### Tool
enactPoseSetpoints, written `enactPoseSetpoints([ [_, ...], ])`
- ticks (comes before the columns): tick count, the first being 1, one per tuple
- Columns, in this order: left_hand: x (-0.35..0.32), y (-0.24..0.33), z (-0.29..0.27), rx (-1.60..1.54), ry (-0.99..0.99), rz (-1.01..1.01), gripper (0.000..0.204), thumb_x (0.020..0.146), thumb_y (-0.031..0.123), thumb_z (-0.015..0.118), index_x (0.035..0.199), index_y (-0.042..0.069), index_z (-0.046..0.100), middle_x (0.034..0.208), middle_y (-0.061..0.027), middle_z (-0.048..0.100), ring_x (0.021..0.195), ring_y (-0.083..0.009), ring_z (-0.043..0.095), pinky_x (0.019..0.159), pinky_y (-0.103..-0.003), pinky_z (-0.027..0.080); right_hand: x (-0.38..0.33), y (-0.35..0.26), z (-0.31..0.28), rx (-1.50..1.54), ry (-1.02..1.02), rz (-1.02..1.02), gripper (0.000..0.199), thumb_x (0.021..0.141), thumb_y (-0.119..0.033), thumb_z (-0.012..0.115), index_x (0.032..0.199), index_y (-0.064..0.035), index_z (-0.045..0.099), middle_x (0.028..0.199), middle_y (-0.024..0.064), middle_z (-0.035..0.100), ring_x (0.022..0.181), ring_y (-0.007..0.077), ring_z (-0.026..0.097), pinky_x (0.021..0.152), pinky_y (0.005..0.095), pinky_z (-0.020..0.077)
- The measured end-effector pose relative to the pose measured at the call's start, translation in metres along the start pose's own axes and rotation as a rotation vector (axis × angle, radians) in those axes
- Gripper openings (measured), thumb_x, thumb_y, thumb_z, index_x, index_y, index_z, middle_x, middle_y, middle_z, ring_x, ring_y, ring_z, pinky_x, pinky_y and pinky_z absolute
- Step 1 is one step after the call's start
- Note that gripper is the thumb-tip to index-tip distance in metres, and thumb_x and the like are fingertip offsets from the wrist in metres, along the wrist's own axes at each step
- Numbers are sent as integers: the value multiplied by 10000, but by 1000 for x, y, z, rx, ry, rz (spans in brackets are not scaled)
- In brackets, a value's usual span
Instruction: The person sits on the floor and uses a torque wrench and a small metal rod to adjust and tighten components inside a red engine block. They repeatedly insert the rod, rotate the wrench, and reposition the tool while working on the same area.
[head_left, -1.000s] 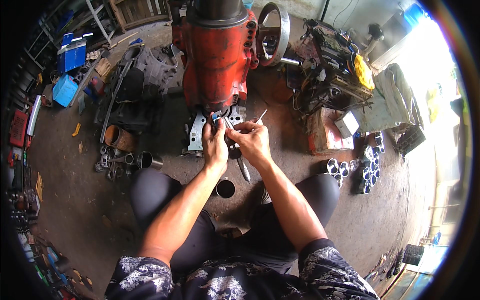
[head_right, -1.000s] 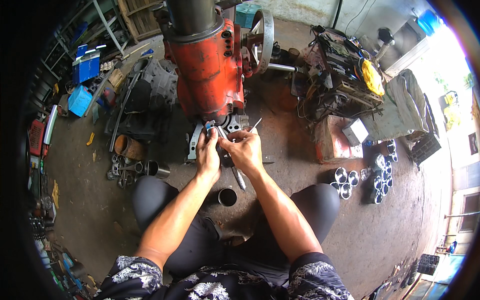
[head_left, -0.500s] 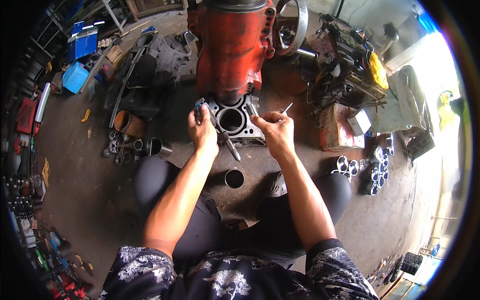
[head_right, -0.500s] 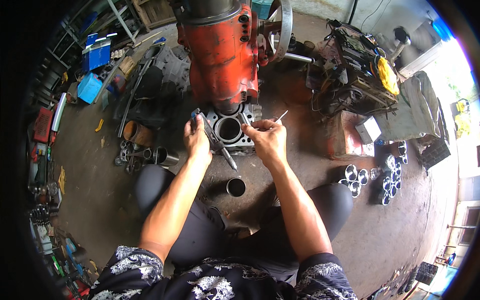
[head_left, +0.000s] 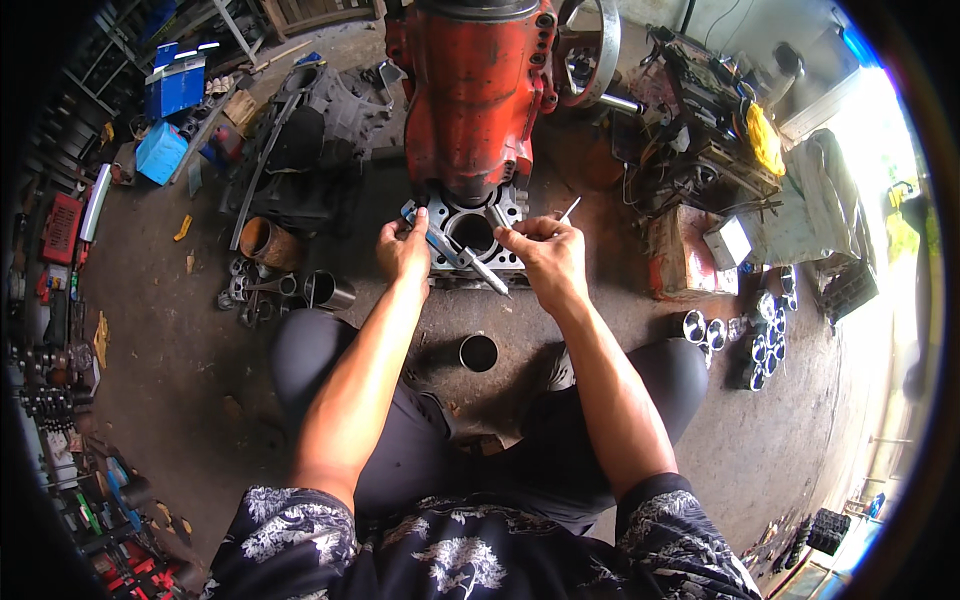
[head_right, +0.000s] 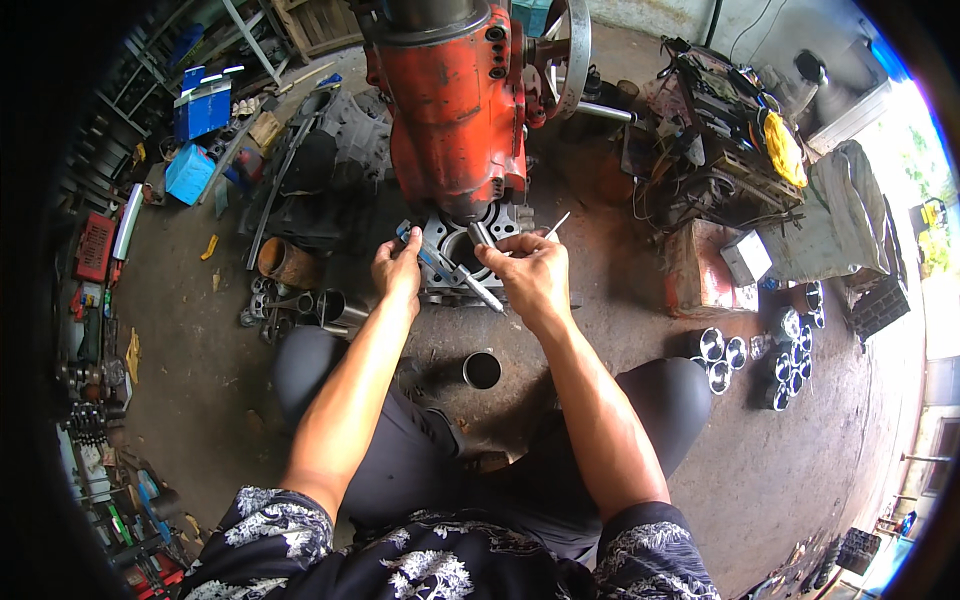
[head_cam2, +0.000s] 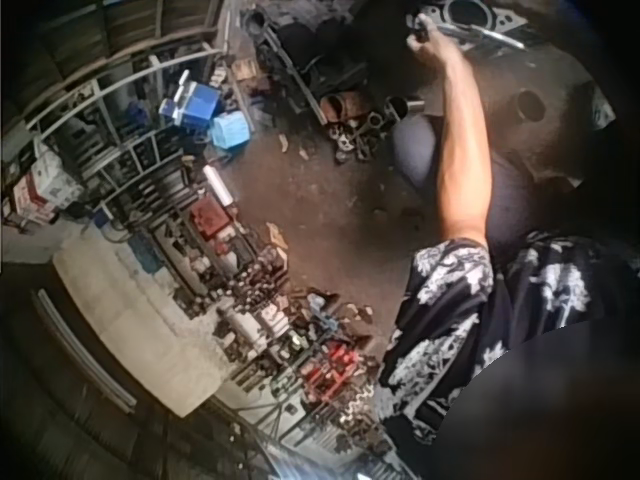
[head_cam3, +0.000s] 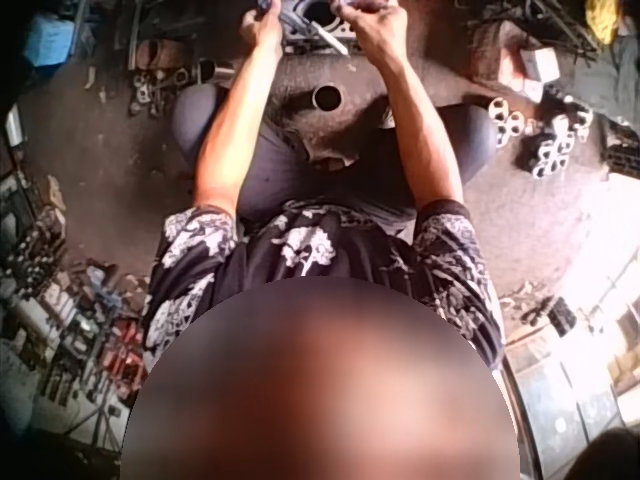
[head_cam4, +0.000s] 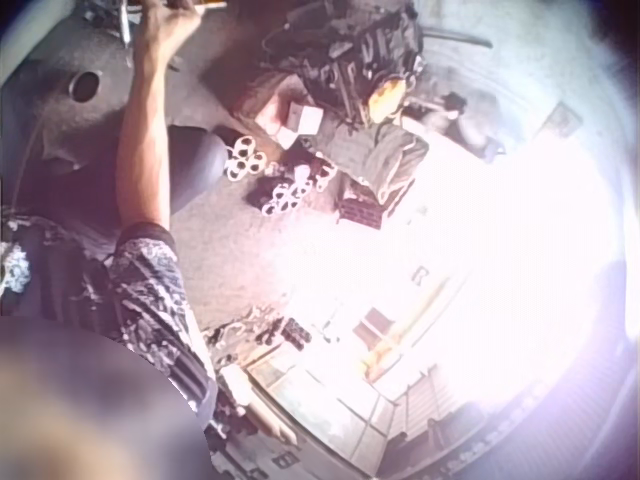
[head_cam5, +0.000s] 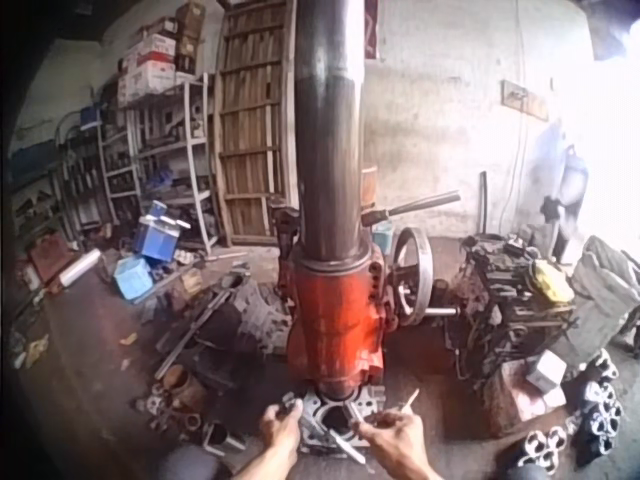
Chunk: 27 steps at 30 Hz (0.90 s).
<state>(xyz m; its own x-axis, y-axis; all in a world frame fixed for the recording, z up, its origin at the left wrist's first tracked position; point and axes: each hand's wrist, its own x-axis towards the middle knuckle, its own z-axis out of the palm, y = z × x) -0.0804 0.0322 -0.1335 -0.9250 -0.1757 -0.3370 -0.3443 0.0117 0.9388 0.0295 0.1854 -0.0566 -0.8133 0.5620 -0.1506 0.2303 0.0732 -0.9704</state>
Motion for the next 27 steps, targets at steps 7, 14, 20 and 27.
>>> enactPoseSetpoints([
  [7, 10, -10, 2, 122, 17, 21, 485, 872, 344, 770, 1147, -39, 659, 1076, -121, 696, 965, -179, 627, 890, -320, 476, -2, 2, -1, -28, 8, -30, 337, 732, -226, 854, 847, 66, 732, 744, 66, 644, 653, 118, 584, 598, 276, 471],
  [14, 29, -32, 7, 195, 99, 92, 453, 837, 351, 796, 1057, -36, 710, 1017, -147, 714, 910, -219, 664, 842, -362, 517, -8, -4, 1, -73, 12, -95, 349, 711, -256, 872, 839, 43, 744, 803, 108, 613, 708, 167, 588, 634, 305, 483],
  [20, 26, -37, 7, 179, 99, 115, 459, 823, 380, 803, 1019, -28, 729, 992, -152, 721, 884, -239, 683, 822, -378, 530, -9, -7, 5, -174, 28, -145, 340, 674, -250, 878, 802, 32, 739, 987, 145, 554, 919, 258, 592, 789, 358, 501],
  [27, 24, -23, 2, 252, 237, 158, 544, 884, 420, 722, 1171, -36, 649, 1024, -175, 684, 965, -276, 662, 877, -413, 519, -12, -11, 7, -241, 88, -304, 317, 655, -217, 875, 781, 34, 727, 1028, 132, 493, 943, 262, 557, 781, 361, 495],
])
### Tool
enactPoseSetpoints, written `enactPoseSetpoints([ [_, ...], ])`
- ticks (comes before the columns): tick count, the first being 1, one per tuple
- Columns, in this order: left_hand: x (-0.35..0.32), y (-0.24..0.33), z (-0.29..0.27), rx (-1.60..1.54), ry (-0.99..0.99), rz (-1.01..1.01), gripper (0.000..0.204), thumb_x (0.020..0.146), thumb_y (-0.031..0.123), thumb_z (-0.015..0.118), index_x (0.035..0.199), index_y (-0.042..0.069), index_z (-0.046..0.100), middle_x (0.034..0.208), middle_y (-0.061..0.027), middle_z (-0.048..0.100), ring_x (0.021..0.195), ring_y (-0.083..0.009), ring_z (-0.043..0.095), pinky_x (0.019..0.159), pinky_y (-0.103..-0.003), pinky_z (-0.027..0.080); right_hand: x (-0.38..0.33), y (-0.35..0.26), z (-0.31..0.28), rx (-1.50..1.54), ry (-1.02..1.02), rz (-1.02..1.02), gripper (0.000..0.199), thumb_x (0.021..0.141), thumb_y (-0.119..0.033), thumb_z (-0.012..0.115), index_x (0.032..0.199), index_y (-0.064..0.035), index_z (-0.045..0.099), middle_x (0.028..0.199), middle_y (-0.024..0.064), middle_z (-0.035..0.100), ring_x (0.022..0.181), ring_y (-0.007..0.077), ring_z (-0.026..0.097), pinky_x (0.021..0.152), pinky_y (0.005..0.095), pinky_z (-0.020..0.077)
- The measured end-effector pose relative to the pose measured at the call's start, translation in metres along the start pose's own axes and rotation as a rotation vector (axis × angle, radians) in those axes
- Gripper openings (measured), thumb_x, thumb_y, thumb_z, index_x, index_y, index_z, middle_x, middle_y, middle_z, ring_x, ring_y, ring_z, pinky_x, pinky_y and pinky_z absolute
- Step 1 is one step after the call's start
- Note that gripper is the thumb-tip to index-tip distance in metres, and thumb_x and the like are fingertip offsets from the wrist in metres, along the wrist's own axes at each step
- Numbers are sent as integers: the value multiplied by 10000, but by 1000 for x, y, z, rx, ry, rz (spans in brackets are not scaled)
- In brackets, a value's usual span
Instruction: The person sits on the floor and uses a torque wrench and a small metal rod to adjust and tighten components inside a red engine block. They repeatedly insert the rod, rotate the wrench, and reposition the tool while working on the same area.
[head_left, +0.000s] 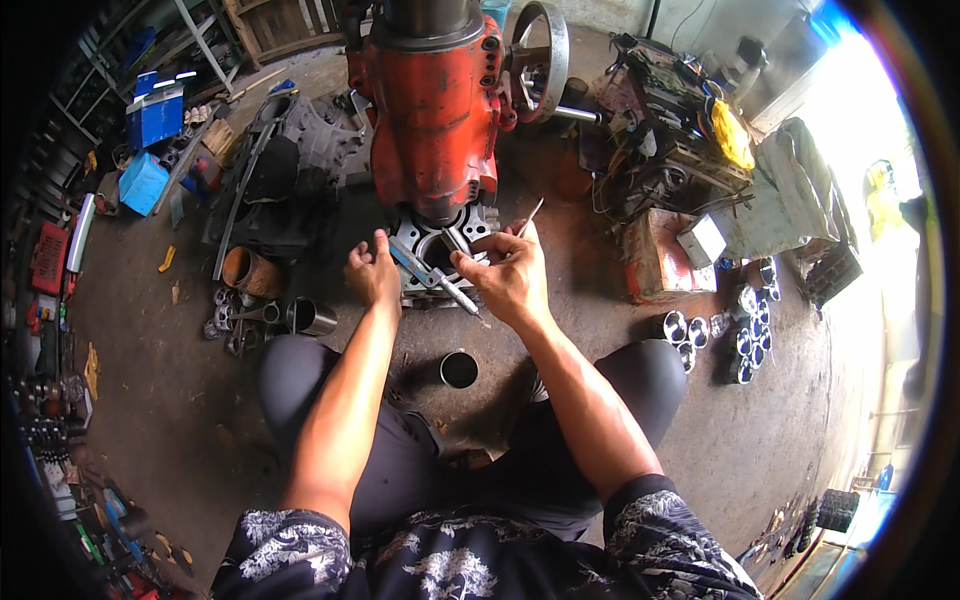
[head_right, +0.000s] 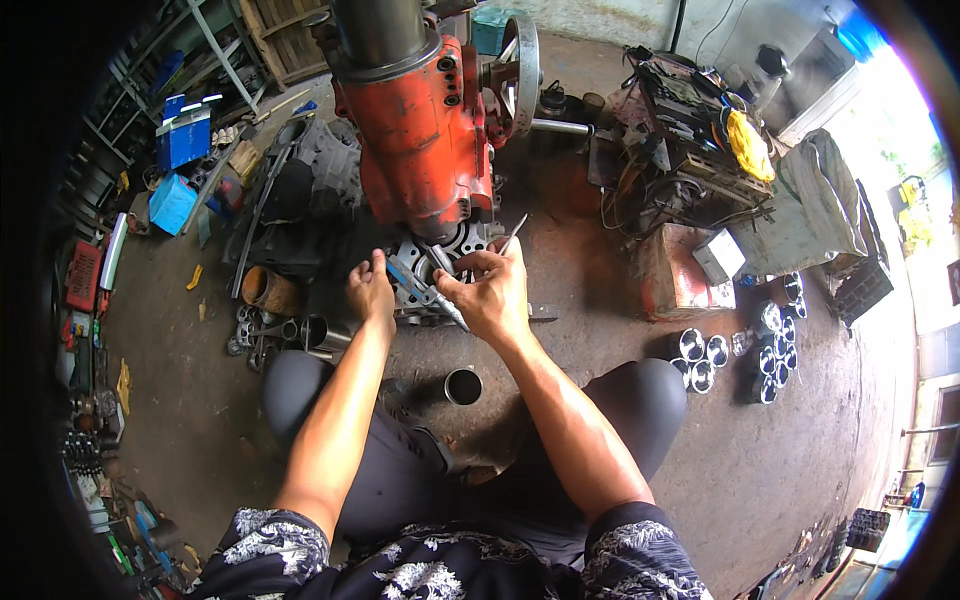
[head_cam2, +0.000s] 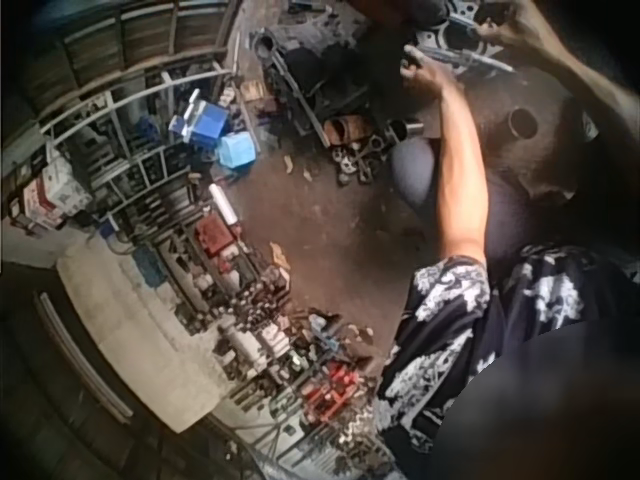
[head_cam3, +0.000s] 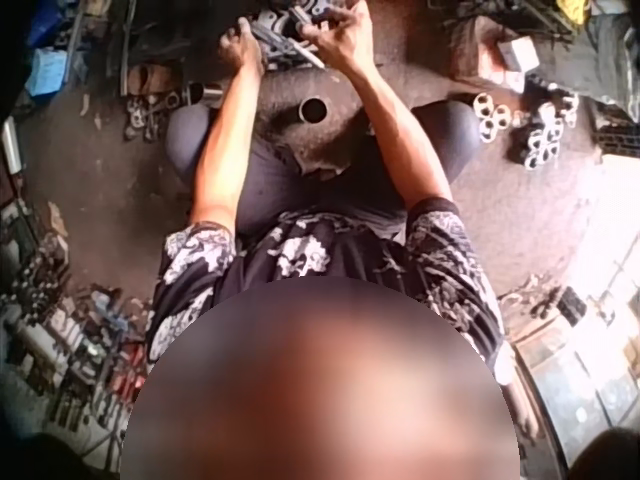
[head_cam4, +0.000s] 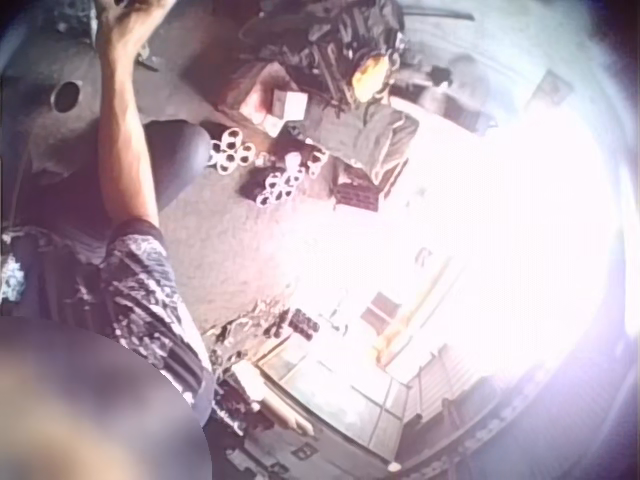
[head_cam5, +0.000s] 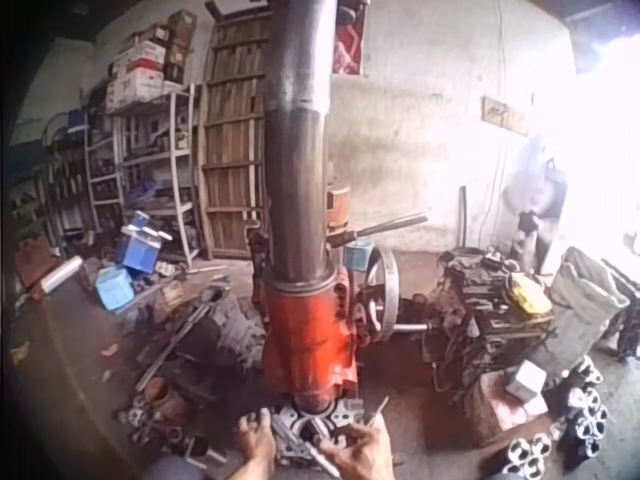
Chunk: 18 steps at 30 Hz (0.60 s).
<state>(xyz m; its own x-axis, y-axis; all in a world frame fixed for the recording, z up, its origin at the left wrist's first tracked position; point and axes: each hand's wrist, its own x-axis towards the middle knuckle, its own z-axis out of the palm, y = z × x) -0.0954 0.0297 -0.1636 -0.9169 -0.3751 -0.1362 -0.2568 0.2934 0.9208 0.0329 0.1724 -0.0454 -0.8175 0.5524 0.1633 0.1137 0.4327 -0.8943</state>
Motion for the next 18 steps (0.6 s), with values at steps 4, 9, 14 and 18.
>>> enactPoseSetpoints([
  [4, -34, 45, -26, -415, -346, 191, 405, 988, 361, 605, 1149, -10, 604, 1038, -69, 624, 934, -150, 601, 832, -308, 486, 0, -4, 2, -8, 51, -99, 303, 642, -207, 868, 781, 25, 730, 970, 116, 462, 874, 238, 519, 712, 344, 478],
  [9, -75, 106, -51, -953, -781, -373, 425, 988, 439, 568, 1141, 43, 580, 987, -53, 593, 928, -164, 592, 829, -299, 479, -7, -13, 14, -100, 131, -374, 301, 597, -161, 867, 836, -24, 747, 950, 131, 512, 847, 257, 526, 696, 355, 470],
  [14, -66, 124, -58, -925, -748, -442, 396, 993, 441, 565, 1025, 46, 579, 744, -2, 511, 722, -131, 531, 700, -276, 446, -14, -24, 22, -90, -2, -391, 308, 650, -143, 839, 910, -7, 746, 1005, 170, 528, 886, 311, 557, 773, 399, 493],
  [18, -59, 122, -61, -934, -665, -506, 400, 977, 458, 589, 900, 67, 552, 620, 34, 409, 610, -104, 440, 617, -264, 405, -13, -29, 16, -37, -145, -529, 261, 796, -54, 724, 1054, -11, 712, 909, 162, 500, 777, 299, 534, 684, 413, 482],
])
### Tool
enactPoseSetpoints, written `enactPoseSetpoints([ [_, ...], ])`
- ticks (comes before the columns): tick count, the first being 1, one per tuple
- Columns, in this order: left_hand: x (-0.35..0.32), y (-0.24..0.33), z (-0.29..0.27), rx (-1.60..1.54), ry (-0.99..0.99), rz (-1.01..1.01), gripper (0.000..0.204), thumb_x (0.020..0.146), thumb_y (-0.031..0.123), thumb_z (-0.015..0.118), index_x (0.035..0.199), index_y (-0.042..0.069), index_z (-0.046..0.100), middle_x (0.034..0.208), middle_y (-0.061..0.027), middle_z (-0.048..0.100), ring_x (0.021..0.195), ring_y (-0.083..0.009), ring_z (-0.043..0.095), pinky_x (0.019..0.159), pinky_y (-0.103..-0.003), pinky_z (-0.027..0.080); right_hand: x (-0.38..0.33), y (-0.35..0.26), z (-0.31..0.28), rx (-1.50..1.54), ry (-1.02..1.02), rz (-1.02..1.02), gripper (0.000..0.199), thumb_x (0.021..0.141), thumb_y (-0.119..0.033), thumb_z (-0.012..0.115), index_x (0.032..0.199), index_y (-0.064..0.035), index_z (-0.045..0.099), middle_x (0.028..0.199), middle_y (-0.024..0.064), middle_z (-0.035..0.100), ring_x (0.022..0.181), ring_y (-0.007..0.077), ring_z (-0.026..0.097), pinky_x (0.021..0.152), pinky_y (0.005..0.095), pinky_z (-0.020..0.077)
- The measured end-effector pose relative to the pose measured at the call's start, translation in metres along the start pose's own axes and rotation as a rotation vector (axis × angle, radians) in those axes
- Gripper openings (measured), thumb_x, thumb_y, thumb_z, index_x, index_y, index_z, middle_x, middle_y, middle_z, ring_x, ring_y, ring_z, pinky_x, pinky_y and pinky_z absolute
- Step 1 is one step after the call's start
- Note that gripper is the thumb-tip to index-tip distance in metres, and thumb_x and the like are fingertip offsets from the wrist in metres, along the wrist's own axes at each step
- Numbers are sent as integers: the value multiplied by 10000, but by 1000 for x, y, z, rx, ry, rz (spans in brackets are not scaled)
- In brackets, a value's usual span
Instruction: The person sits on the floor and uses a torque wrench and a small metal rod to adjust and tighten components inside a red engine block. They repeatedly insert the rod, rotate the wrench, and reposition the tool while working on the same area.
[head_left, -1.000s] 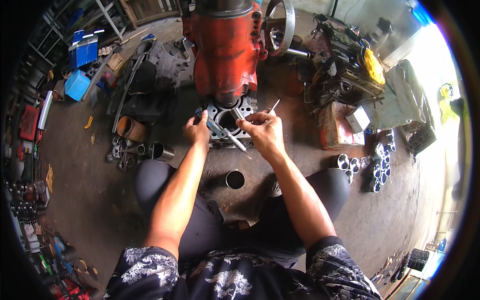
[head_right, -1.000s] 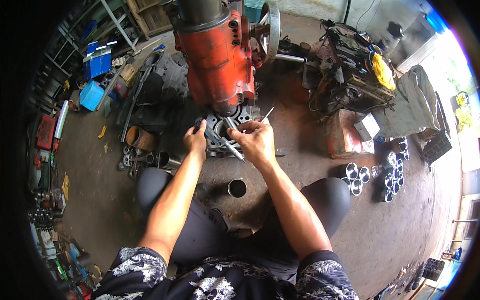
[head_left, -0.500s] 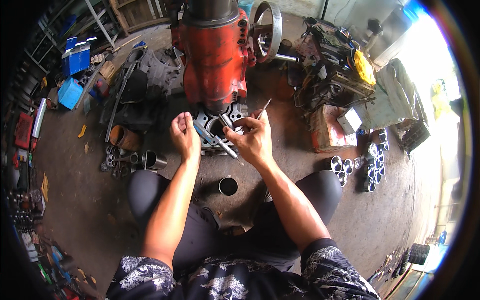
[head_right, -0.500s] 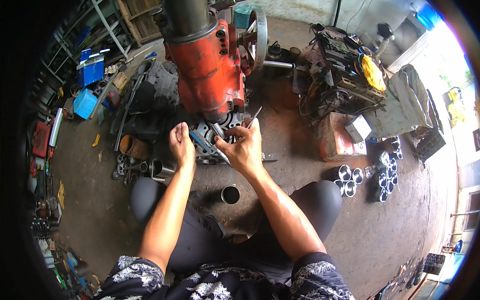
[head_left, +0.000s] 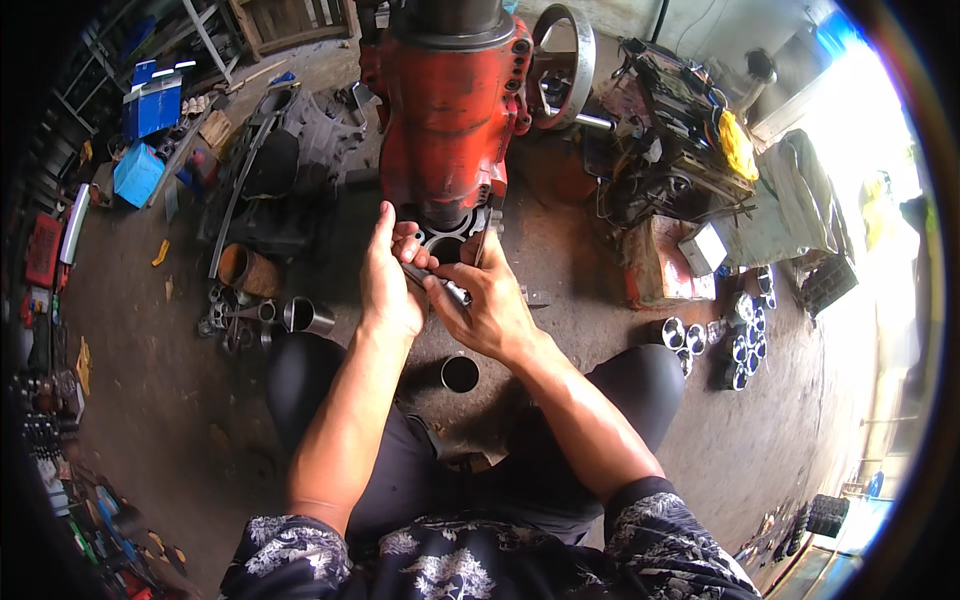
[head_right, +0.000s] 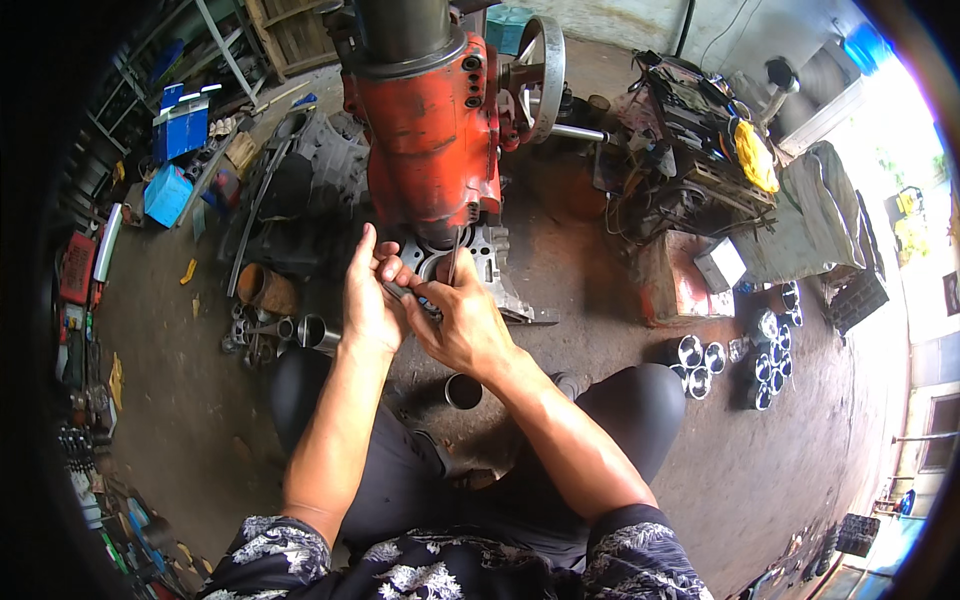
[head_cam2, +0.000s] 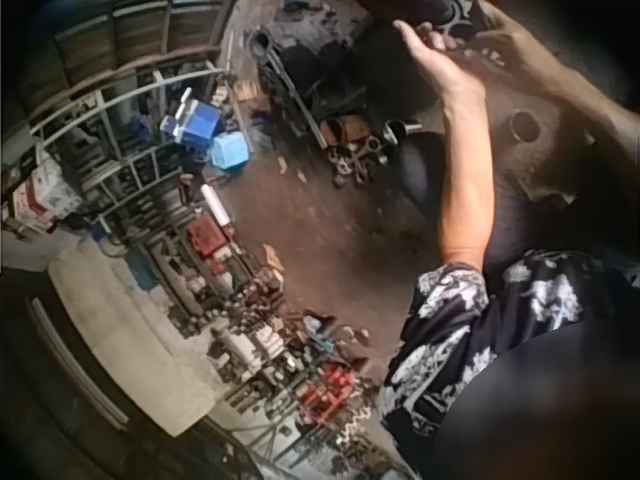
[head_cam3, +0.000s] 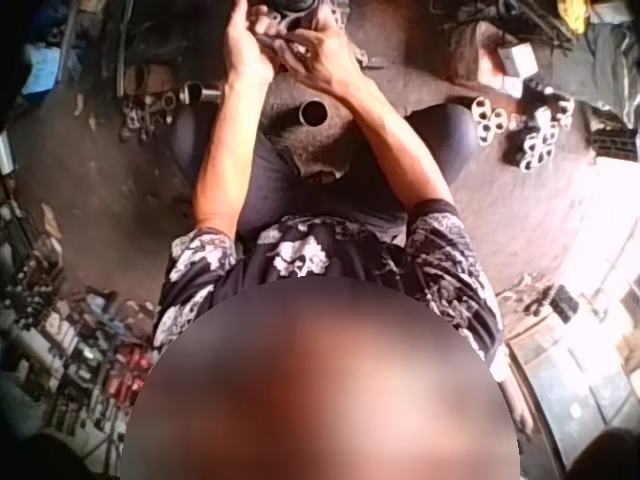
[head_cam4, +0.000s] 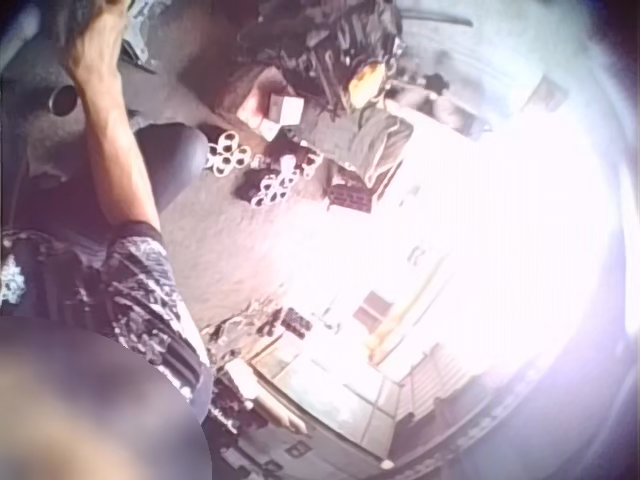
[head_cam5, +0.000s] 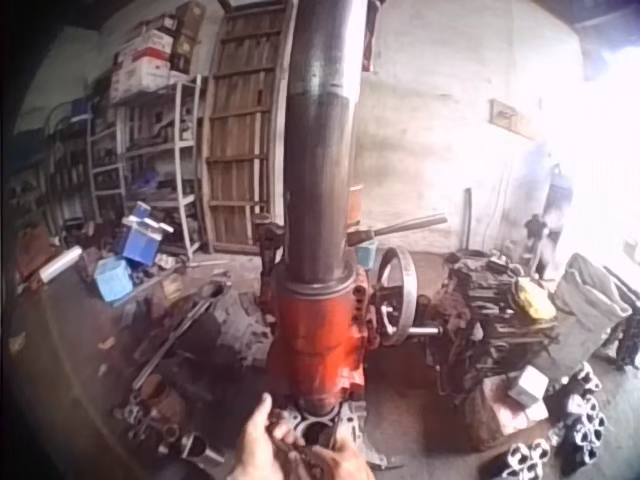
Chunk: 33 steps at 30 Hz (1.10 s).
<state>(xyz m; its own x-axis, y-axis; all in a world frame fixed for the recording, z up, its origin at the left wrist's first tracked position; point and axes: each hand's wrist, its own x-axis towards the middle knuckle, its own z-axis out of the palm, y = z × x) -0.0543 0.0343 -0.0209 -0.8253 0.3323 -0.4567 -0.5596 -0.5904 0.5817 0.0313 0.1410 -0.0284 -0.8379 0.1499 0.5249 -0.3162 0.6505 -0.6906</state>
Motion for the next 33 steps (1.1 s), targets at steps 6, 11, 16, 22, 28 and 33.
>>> enactPoseSetpoints([
  [6, 3, -4, 2, -57, 62, -9, 438, 997, 478, 546, 845, 75, 467, 570, 49, 349, 499, -78, 349, 483, -262, 336, 5, -3, 6, 154, 132, -84, 268, 929, 36, 557, 1192, 7, 602, 834, 128, 581, 703, 234, 559, 686, 318, 480],
  [11, 6, -9, 2, -5, 56, 68, 442, 994, 476, 554, 834, 76, 455, 576, 44, 345, 484, -82, 352, 456, -258, 339, 6, -6, 6, 328, 63, 97, 185, 954, -3, 574, 1137, 20, 585, 862, 135, 666, 783, 203, 671, 691, 318, 516],
  [16, 9, -3, 1, -19, 99, 72, 424, 986, 434, 591, 784, 78, 479, 600, 42, 340, 495, -79, 348, 463, -238, 303, 8, -7, -6, 378, -129, 164, 128, 952, -105, 641, 996, 7, 685, 856, 91, 671, 774, 173, 649, 705, 300, 505],
  [22, 1, -1, 4, -82, 63, 48, 378, 958, 415, 635, 783, 125, 468, 556, 64, 320, 482, -75, 301, 462, -252, 272, 4, -5, 2, 507, -51, 135, 292, 1025, -211, 557, 955, 33, 702, 731, 7, 534, 588, 60, 451, 535, 224, 351],
  [28, -1, 0, 5, -45, 40, 61, 374, 971, 389, 611, 755, 130, 448, 563, 67, 296, 475, -79, 280, 466, -266, 266, 2, -3, 5, 526, -34, 164, 348, 1046, -234, 516, 926, 54, 672, 711, -10, 504, 562, 50, 412, 522, 221, 320],
  [33, 0, -1, 3, -4, 12, 84, 374, 995, 367, 568, 741, 125, 437, 573, 60, 310, 472, -81, 295, 466, -278, 283, 1, 0, 6, 717, -9, 250, 356, 1052, -233, 501, 910, 57, 651, 711, -2, 504, 553, 45, 381, 510, 214, 306],
])
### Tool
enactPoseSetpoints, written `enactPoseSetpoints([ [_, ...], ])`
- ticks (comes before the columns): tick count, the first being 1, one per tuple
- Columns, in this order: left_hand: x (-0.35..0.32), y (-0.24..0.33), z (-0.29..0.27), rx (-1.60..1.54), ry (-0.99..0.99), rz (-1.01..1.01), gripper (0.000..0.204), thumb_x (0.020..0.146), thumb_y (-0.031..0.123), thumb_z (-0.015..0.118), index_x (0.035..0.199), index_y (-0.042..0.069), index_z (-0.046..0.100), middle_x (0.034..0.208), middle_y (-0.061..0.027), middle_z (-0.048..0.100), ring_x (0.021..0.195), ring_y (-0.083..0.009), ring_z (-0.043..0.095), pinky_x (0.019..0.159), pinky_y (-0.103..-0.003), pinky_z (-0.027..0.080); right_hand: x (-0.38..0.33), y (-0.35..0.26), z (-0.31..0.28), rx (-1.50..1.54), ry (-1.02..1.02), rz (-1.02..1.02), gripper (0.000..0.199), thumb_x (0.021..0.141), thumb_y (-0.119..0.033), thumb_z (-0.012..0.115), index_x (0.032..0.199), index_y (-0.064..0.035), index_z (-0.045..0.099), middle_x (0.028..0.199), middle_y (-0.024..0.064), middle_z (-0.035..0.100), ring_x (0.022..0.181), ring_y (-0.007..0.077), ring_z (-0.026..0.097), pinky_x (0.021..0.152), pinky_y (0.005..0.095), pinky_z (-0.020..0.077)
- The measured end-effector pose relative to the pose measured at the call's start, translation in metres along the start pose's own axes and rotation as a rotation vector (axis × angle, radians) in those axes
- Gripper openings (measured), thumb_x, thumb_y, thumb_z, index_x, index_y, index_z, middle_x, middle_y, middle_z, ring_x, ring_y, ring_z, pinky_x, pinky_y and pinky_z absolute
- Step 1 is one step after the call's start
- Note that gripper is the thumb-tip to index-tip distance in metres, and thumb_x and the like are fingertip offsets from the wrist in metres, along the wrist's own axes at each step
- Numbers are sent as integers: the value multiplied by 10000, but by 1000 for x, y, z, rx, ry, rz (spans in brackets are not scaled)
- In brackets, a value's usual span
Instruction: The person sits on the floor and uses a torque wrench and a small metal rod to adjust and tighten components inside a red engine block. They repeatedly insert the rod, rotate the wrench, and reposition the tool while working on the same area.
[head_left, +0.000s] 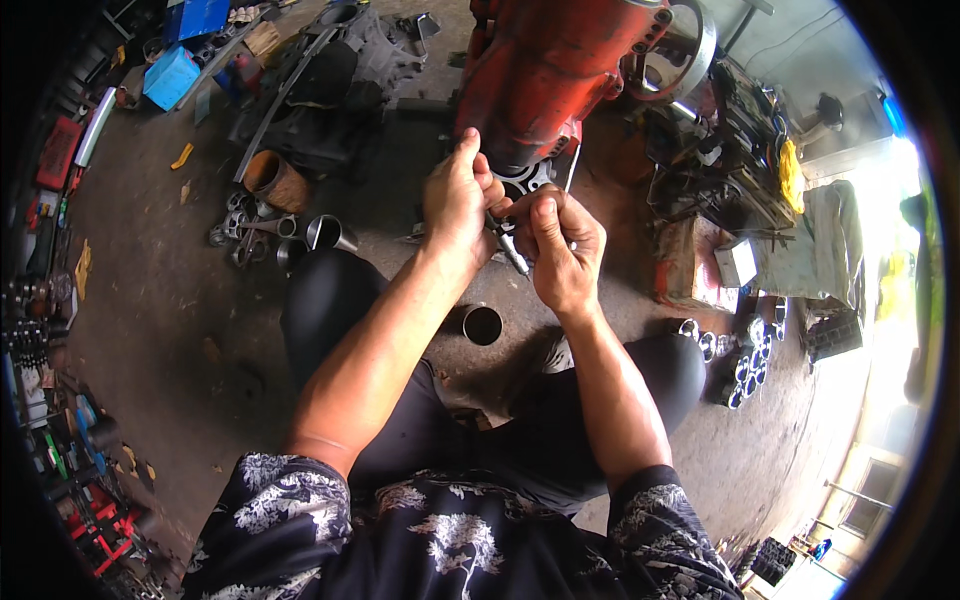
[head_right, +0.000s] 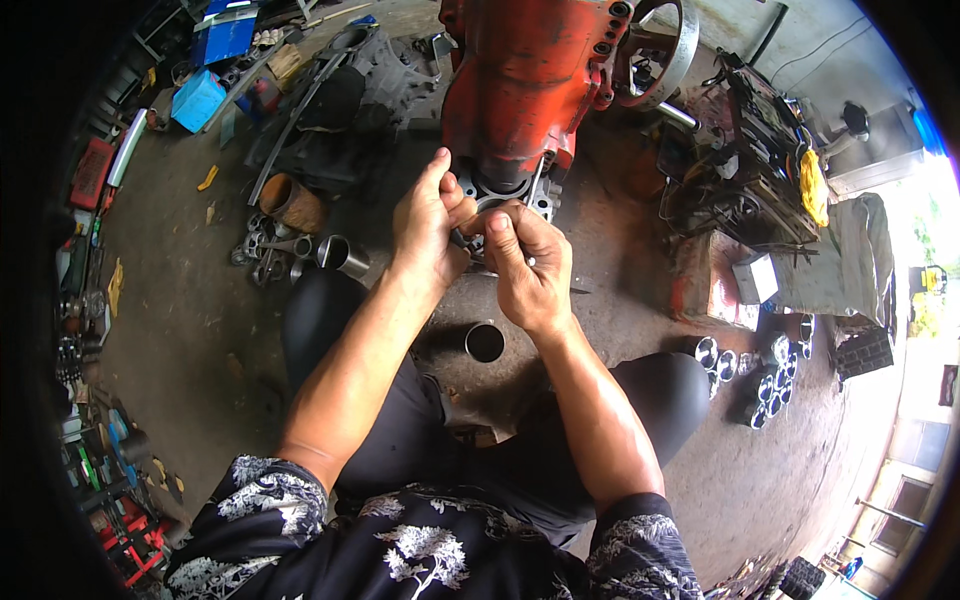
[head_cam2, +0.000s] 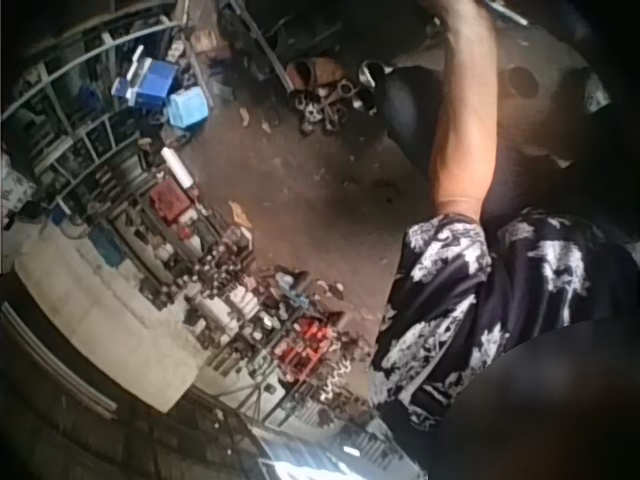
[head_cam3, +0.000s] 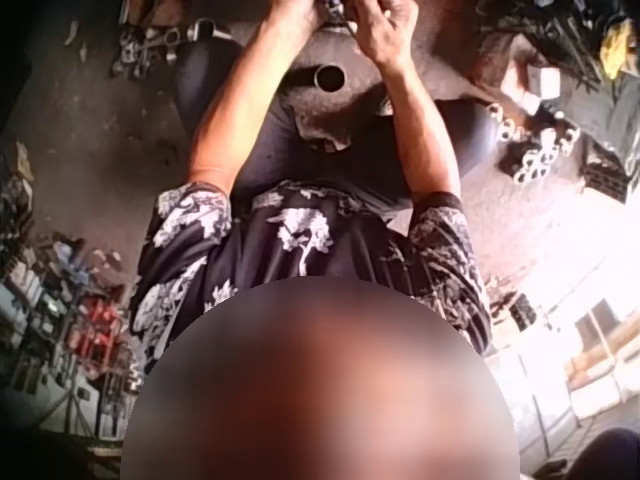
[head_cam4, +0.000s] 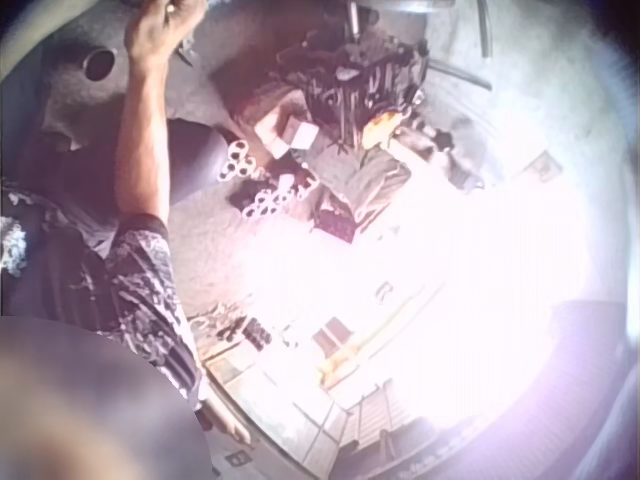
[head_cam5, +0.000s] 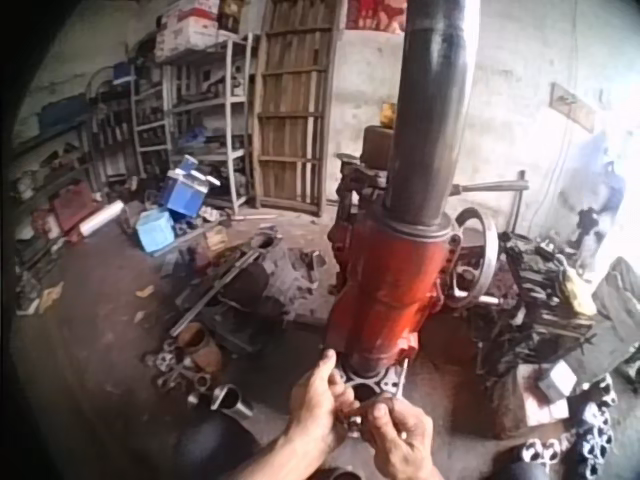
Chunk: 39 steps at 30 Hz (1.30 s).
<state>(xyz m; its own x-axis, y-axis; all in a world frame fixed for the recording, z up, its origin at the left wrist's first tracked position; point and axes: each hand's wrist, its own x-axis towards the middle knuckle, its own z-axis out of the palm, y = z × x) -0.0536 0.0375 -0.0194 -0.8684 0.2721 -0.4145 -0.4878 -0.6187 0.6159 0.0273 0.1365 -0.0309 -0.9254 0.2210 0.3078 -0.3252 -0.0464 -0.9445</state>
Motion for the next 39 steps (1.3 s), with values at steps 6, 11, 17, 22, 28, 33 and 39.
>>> enactPoseSetpoints([
  [6, 0, -1, 2, -4, 2, -11, 361, 986, 358, 582, 740, 138, 435, 565, 65, 320, 471, -76, 293, 474, -274, 286, 1, 4, -2, 101, 39, 41, 341, 1055, -224, 494, 902, 51, 625, 712, 22, 541, 551, 42, 376, 501, 208, 312],
  [11, 5, -4, -2, -58, -18, -7, 361, 963, 338, 623, 725, 151, 425, 551, 67, 272, 474, -86, 284, 480, -276, 287, 2, -2, 3, 17, 67, 53, 319, 1052, -204, 500, 909, 32, 660, 697, -8, 539, 559, 40, 407, 508, 217, 327],
  [17, 10, -2, -7, -86, -52, 17, 326, 997, 364, 576, 811, 114, 477, 554, 45, 326, 496, -67, 352, 496, -229, 321, 4, -17, 6, -384, 52, -179, 139, 922, -112, 677, 1016, -25, 730, 785, 86, 663, 701, 205, 597, 672, 322, 483],
  [22, 5, -1, -2, 64, -11, 72, 377, 1007, 408, 556, 832, 81, 491, 585, 47, 349, 495, -67, 351, 463, -241, 318, 0, -20, 9, -471, 105, -181, 194, 942, -107, 664, 1102, -14, 718, 834, 86, 685, 733, 160, 614, 686, 290, 492],
  [28, 12, 3, -16, 217, -36, 69, 345, 1001, 381, 574, 857, 76, 504, 606, 40, 382, 495, -62, 361, 445, -242, 330, -1, -23, 7, -408, 210, -360, 200, 970, -68, 611, 1135, 0, 702, 767, 61, 621, 697, 121, 580, 654, 259, 469],
  [33, 13, -16, -45, 497, -251, -112, 327, 817, 80, 715, 1074, 44, 516, 923, -53, 544, 702, -104, 542, 548, -251, 480, 0, -24, -6, -386, 289, -9, 326, 946, -75, 640, 1270, -32, 637, 735, 110, 640, 621, 143, 590, 624, 292, 479],
  [39, 1, -42, -58, 843, -426, -70, 456, 825, -117, 576, 1245, 0, 444, 1198, -135, 500, 980, -176, 624, 759, -266, 530, 0, -14, -16, -308, 322, 328, 227, 965, -107, 616, 1163, -28, 692, 799, 122, 701, 712, 107, 626, 658, 276, 502],
])
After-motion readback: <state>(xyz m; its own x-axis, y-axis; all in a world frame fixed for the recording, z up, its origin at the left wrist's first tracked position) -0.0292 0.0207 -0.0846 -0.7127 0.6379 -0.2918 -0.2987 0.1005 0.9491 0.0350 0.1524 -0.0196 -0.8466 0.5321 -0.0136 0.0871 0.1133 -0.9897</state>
